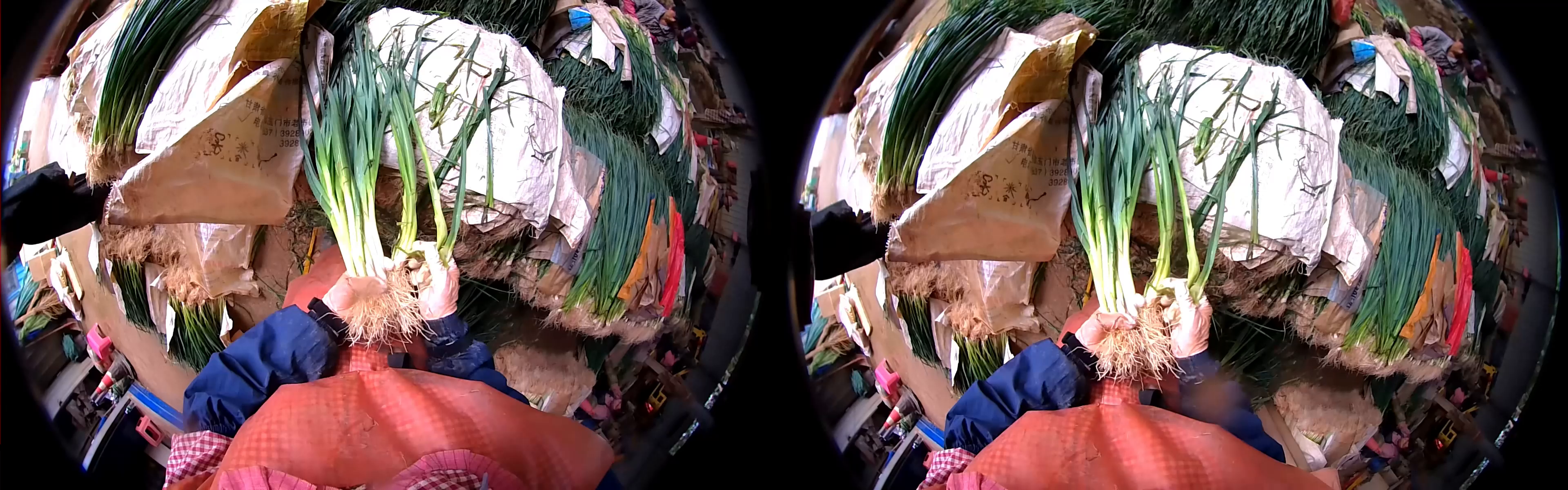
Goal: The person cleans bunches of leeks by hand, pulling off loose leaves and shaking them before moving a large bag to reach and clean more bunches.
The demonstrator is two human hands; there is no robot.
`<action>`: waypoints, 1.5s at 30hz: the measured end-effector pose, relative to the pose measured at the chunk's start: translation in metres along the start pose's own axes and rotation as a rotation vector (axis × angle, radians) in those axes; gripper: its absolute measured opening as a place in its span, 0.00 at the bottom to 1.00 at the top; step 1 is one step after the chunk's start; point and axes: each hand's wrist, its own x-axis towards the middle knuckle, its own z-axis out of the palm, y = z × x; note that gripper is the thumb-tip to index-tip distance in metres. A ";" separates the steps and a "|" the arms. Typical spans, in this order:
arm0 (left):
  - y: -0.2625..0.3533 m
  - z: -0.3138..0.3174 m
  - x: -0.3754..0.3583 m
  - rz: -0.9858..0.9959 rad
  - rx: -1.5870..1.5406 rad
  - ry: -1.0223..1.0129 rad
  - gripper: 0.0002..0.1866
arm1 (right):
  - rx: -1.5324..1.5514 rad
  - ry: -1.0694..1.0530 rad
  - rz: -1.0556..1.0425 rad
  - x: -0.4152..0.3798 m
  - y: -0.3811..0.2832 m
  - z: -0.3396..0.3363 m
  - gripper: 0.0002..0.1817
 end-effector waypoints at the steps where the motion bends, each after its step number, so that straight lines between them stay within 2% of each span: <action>1: -0.001 -0.001 0.000 -0.007 -0.011 0.015 0.19 | 0.142 -0.031 0.078 -0.010 -0.012 0.000 0.12; 2: 0.001 -0.001 0.001 -0.013 -0.020 0.028 0.18 | 0.111 -0.101 0.120 -0.020 -0.024 -0.002 0.11; 3: 0.005 0.001 0.008 0.015 0.027 -0.027 0.18 | 0.291 -0.224 0.181 -0.019 -0.031 -0.012 0.13; 5: 0.006 0.004 0.001 0.039 0.067 -0.080 0.18 | 0.365 -0.196 0.139 -0.023 -0.035 -0.021 0.15; 7: -0.002 0.005 0.001 0.035 0.089 -0.087 0.17 | -0.248 -0.096 -0.051 -0.012 -0.049 -0.024 0.17; 9: -0.003 0.004 -0.001 0.039 0.128 -0.085 0.17 | -0.743 -0.082 -0.008 0.028 -0.030 -0.015 0.17; 10: -0.001 0.023 -0.006 -0.023 0.041 -0.072 0.16 | -1.028 -0.103 -0.114 0.045 -0.018 -0.013 0.16; 11: -0.003 0.005 -0.004 0.064 0.178 -0.036 0.16 | -1.304 -0.124 -0.225 0.053 -0.008 -0.009 0.17; 12: -0.005 -0.014 0.000 0.115 0.247 0.023 0.19 | -1.389 -0.152 -0.130 0.048 -0.014 0.000 0.17; 13: -0.005 -0.019 0.003 0.174 0.303 0.080 0.23 | -1.435 -0.107 -0.268 0.039 -0.015 0.003 0.15; 14: -0.005 -0.028 0.004 0.142 0.272 0.114 0.22 | -1.418 -0.083 -0.318 0.032 -0.012 -0.003 0.15; 15: -0.005 -0.010 -0.003 0.143 0.259 0.127 0.16 | -1.403 -0.056 -0.360 0.022 -0.008 -0.010 0.14; 17: -0.005 -0.021 -0.002 0.088 0.276 0.115 0.21 | -1.058 -0.030 -0.406 0.013 0.011 -0.025 0.13; 19: -0.006 -0.024 0.006 0.181 0.509 0.108 0.20 | -0.471 -0.007 -0.269 0.018 0.023 -0.017 0.12; 20: -0.006 -0.028 0.007 0.224 0.630 0.114 0.19 | -0.338 0.016 -0.163 0.022 0.027 -0.016 0.10; 22: 0.000 -0.027 0.002 0.192 0.602 0.175 0.19 | -0.089 -0.092 0.031 0.004 0.013 -0.006 0.10; 23: -0.001 -0.025 0.000 0.136 0.354 0.137 0.19 | -0.002 -0.145 0.106 -0.008 0.010 -0.010 0.11; 24: -0.001 -0.023 -0.001 0.132 0.338 0.129 0.16 | 0.205 -0.129 0.232 -0.028 -0.003 -0.003 0.12; 25: -0.001 -0.021 -0.001 0.133 0.319 0.123 0.13 | 0.186 -0.059 0.295 -0.051 -0.027 0.024 0.12; 26: -0.002 -0.020 -0.004 0.129 0.300 0.120 0.11 | 0.307 -0.034 0.318 -0.054 -0.018 0.013 0.12; 27: -0.001 -0.018 -0.007 0.113 0.263 0.093 0.13 | 0.430 -0.011 0.334 -0.056 -0.008 -0.005 0.13; 28: 0.003 -0.016 -0.009 0.109 0.228 0.066 0.16 | 0.692 -0.166 0.322 -0.053 -0.014 -0.020 0.15; 29: 0.008 -0.018 -0.013 0.107 0.196 0.044 0.18 | 0.716 -0.316 0.190 -0.051 -0.015 -0.038 0.16; 30: 0.008 -0.041 -0.009 0.001 0.154 -0.001 0.14 | 0.563 -0.191 0.063 -0.050 -0.020 -0.035 0.18; 31: 0.031 -0.039 -0.023 -0.393 -0.133 -0.259 0.15 | 0.407 -0.055 -0.067 -0.050 -0.025 -0.032 0.19; 32: 0.028 -0.028 -0.033 -0.286 -0.157 -0.185 0.16 | 0.427 -0.128 0.050 -0.037 -0.012 -0.044 0.22; 33: 0.022 -0.021 -0.041 -0.173 -0.176 -0.116 0.18 | 0.363 -0.068 0.166 -0.026 -0.007 -0.029 0.28; 34: 0.019 -0.050 -0.034 -0.218 -0.323 -0.162 0.20 | 0.475 -0.315 0.264 -0.008 0.008 -0.021 0.31; 35: 0.024 -0.061 -0.035 -0.257 -0.300 -0.159 0.19 | 0.464 -0.431 0.379 0.005 0.019 -0.008 0.22; 37: 0.040 -0.080 -0.050 -0.335 -0.250 -0.127 0.17 | -0.069 -0.287 0.143 0.014 0.033 0.025 0.14; 38: 0.041 -0.084 -0.053 -0.372 -0.239 -0.127 0.16 | -0.209 -0.240 -0.053 0.013 0.040 0.034 0.11; 39: 0.041 -0.013 -0.077 -0.176 -0.134 0.061 0.14 | -0.350 -0.189 -0.254 0.014 0.045 0.038 0.08; 40: 0.041 -0.012 -0.079 -0.157 -0.113 0.035 0.14 | -0.682 -0.108 -0.232 0.013 0.046 0.033 0.12; 41: 0.042 -0.013 -0.081 -0.136 -0.092 0.009 0.13 | -0.749 -0.078 -0.308 0.022 0.065 0.029 0.10; 43: 0.045 -0.024 -0.072 -0.133 0.137 -0.036 0.13 | -0.394 -0.017 0.048 0.005 0.060 0.050 0.09; 44: 0.031 -0.027 -0.070 -0.065 0.006 -0.046 0.12 | -0.241 0.025 0.107 0.005 0.068 0.048 0.08; 45: 0.037 -0.050 -0.065 -0.104 -0.033 -0.250 0.16 | -0.117 -0.026 0.065 -0.004 0.068 0.047 0.09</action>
